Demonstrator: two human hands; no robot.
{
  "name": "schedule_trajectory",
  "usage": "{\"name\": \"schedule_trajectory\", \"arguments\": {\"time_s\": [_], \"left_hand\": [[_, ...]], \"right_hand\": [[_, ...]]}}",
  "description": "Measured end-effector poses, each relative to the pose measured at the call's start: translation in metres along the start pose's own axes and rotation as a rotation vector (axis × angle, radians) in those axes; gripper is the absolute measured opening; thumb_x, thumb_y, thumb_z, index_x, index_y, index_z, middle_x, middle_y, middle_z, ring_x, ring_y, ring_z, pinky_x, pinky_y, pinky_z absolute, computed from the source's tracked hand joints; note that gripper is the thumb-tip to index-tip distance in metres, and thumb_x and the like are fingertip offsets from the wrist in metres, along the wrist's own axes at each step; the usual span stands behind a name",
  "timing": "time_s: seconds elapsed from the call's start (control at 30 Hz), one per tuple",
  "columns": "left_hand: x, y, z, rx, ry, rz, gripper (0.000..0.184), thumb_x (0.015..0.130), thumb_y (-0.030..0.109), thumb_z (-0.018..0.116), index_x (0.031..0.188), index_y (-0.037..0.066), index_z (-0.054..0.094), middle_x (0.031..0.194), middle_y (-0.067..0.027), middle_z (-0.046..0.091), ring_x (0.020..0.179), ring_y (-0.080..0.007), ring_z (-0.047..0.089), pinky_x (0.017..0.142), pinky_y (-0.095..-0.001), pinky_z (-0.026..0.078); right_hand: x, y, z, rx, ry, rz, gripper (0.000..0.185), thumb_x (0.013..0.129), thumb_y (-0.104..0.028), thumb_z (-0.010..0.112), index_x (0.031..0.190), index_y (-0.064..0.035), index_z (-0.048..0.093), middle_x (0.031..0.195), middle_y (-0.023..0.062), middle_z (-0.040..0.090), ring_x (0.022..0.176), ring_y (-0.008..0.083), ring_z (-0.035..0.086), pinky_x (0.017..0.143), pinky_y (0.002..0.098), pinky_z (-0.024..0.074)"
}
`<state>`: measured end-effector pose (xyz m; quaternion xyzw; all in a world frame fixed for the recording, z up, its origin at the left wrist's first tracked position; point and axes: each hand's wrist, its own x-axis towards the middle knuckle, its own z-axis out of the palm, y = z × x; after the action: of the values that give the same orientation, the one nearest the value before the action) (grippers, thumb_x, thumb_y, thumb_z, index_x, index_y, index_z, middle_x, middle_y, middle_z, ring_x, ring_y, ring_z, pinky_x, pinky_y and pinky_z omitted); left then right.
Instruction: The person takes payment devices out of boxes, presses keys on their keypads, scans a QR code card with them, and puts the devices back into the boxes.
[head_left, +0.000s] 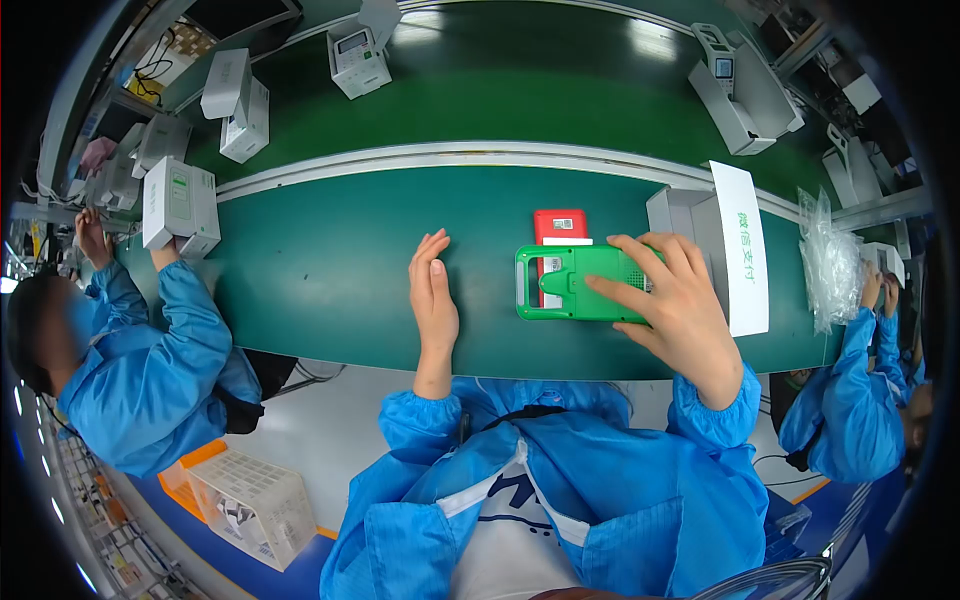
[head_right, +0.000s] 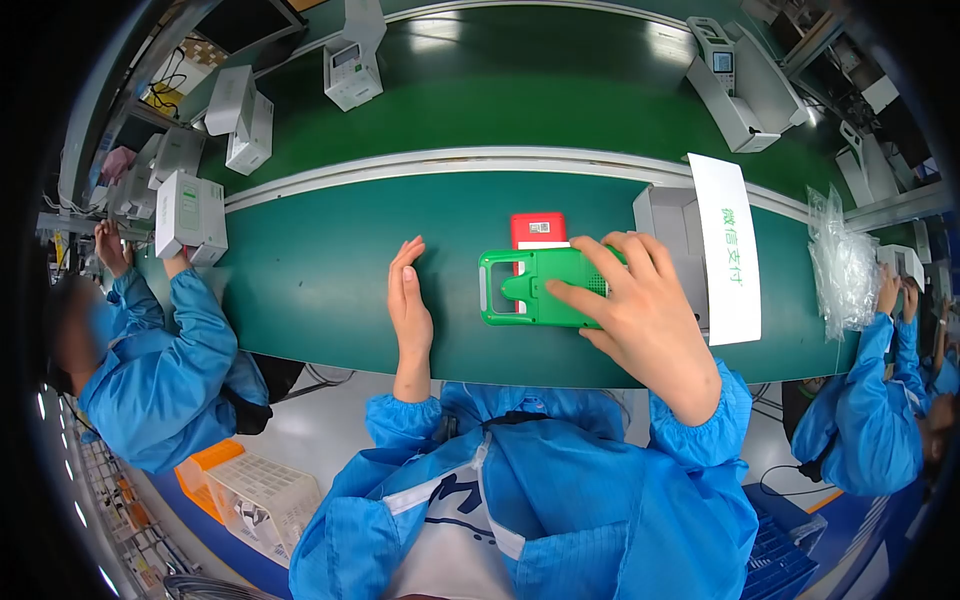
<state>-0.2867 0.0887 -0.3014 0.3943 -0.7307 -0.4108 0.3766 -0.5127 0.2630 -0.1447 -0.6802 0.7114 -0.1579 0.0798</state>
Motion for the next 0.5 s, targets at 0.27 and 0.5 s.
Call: {"name": "schedule_trajectory", "arguments": {"time_s": [0.27, 0.5], "left_hand": [[0.0003, -0.0019, -0.0004, -0.04, -0.005, 0.002, 0.038, 0.103, 0.027, 0.037, 0.114, -0.001, 0.061, 0.127, -0.0137, 0.058, 0.129, -0.0316, 0.043, 0.109, -0.0397, 0.031], [-0.0002, -0.0005, -0.0003, -0.052, -0.005, -0.012, 0.038, 0.103, 0.026, 0.037, 0.111, -0.001, 0.062, 0.124, -0.0137, 0.059, 0.126, -0.0305, 0.046, 0.107, -0.0386, 0.033]], "right_hand": [[-0.0015, -0.0071, -0.007, -0.018, -0.025, -0.002, 0.052, 0.054, -0.009, 0.081, 0.104, -0.0169, 0.069, 0.125, 0.0092, 0.051, 0.114, 0.0316, 0.047, 0.1, 0.0429, 0.038], [-0.0016, -0.0082, -0.0104, -0.041, -0.039, 0.01, 0.052, 0.054, -0.009, 0.081, 0.105, -0.0167, 0.069, 0.126, 0.0099, 0.051, 0.115, 0.032, 0.047, 0.1, 0.0422, 0.0381]]}}
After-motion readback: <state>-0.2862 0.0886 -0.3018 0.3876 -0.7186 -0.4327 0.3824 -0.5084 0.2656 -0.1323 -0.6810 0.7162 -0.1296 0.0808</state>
